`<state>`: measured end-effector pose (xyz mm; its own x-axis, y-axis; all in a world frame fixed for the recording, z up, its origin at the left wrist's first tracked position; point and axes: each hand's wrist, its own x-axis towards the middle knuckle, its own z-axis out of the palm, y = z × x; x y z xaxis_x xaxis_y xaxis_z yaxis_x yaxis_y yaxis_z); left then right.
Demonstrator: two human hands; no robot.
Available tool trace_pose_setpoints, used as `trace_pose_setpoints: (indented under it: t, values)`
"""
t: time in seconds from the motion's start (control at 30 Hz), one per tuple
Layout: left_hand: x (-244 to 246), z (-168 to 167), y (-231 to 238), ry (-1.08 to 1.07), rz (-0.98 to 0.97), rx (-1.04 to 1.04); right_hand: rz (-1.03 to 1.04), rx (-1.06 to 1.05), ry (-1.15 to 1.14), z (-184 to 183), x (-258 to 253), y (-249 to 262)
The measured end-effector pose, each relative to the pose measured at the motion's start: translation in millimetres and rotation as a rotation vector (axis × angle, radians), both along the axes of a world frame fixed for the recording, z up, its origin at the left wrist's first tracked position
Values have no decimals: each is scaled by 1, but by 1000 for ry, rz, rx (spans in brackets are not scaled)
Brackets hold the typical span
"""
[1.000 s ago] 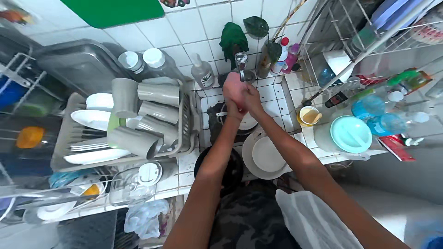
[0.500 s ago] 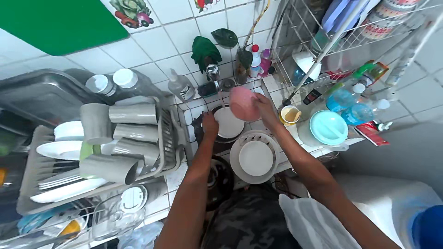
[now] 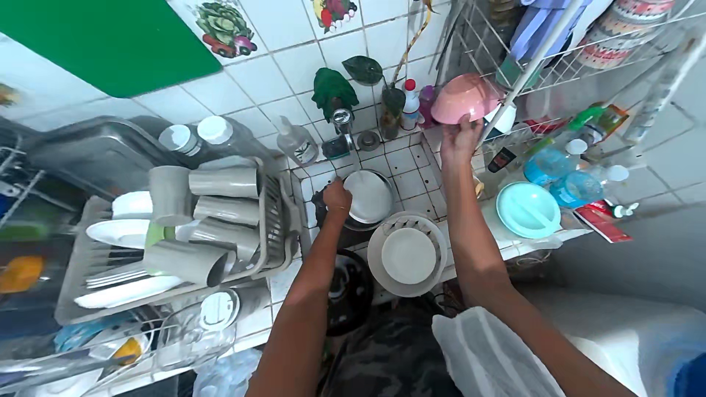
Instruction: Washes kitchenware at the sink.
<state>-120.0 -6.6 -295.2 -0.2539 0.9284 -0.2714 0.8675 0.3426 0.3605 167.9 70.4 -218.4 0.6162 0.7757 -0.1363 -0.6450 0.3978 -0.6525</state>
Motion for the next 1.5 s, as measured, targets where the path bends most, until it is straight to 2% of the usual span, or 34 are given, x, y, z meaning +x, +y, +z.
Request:
trace_pose_setpoints:
  t: [0.17, 0.27, 0.33, 0.43, 0.53, 0.6, 0.67, 0.77, 0.83, 0.9, 0.97, 1.07, 1.17, 1.27, 1.37, 1.43, 1.5]
  values:
    - [4, 21, -10, -68, -59, -12, -17, 48, 129, 1, 19, 45]
    - [11, 35, -19, 26, -72, 29, 47, -100, 72, 12, 22, 44]
    - [9, 40, -23, 28, -49, 113, 88, -203, -183, 11, 13, 25]
    - [-8, 45, -26, -178, 88, 205, 324, -162, -750, -18, -20, -11]
    - [-24, 32, -26, -591, 313, 185, 789, -8, -1320, -39, -66, -48]
    - [-26, 20, -32, -868, 438, 129, 1019, 98, -1650, -48, -92, -73]
    - [-25, 12, -41, -1056, 513, 58, 1060, 200, -1870, -50, -105, -95]
    - [-14, 10, -54, -1173, 525, -4, 1003, 408, -2078, -48, -96, -107]
    - [-7, 1, -57, -1199, 448, 34, 941, 521, -2165, -50, -84, -109]
    - [-3, -14, -47, -1185, 321, 161, 881, 596, -2238, -60, -69, -103]
    - [0, -20, -28, -1141, 195, 331, 801, 617, -2243, -79, -55, -93]
    - [3, -9, 0, -978, 75, 487, 684, 592, -2158, -107, -56, -74]
    - [-9, 15, 20, -1001, 137, 388, 704, 531, -1994, -106, -82, -64]
    - [-14, 28, 24, -1239, 285, 185, 848, 339, -1507, -87, -108, -64]
    - [-1, 13, 17, -1274, 279, 188, 935, 124, -961, -76, -127, -55]
    - [16, -2, 16, -1184, 323, 305, 941, 37, -789, -77, -135, -49]
    - [34, -12, 17, -1121, 417, 432, 937, -52, -765, -80, -141, -48]
